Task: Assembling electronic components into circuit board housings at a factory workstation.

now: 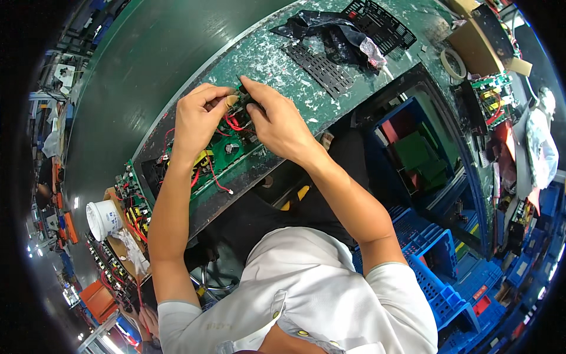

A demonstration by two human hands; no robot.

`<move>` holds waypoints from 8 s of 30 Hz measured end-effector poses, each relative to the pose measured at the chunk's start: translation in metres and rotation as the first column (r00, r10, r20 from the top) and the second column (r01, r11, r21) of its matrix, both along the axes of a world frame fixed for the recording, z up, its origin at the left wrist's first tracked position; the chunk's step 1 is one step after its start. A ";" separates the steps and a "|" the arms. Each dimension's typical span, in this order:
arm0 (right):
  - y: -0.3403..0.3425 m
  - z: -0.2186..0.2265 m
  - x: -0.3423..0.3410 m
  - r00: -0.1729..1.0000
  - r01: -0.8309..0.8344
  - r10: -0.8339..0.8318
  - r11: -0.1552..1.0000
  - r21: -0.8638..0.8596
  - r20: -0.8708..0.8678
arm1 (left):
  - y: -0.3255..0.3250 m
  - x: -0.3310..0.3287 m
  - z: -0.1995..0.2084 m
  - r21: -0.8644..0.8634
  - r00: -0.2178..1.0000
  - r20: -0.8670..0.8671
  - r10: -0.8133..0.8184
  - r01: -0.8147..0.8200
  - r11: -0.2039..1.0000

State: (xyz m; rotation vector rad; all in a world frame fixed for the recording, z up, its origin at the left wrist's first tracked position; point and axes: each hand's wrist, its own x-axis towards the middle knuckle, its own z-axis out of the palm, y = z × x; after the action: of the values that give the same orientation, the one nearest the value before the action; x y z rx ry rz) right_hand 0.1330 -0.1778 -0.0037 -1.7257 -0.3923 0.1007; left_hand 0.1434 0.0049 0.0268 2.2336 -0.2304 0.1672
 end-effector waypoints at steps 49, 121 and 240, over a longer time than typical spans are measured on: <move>-0.007 0.012 0.004 0.996 -0.001 -0.019 0.975 -0.223 -0.085 | 0.077 -0.058 0.047 0.084 0.919 0.337 0.207 -0.248 0.965; -0.014 0.004 -0.001 0.963 0.258 -0.200 0.870 -0.420 0.179 | 0.125 -0.053 0.022 -0.090 0.997 -0.081 0.003 -0.011 0.996; -0.001 -0.008 -0.037 0.968 0.088 0.009 0.923 -0.375 0.249 | 0.021 -0.077 -0.014 -0.722 0.982 0.064 -0.177 0.168 0.671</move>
State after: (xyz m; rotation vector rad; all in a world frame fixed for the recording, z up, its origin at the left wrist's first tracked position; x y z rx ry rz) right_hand 0.0964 -0.1789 -0.0116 -2.1444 -0.5483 -0.0743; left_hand 0.0664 0.0255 0.0129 1.3981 -0.3061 0.1136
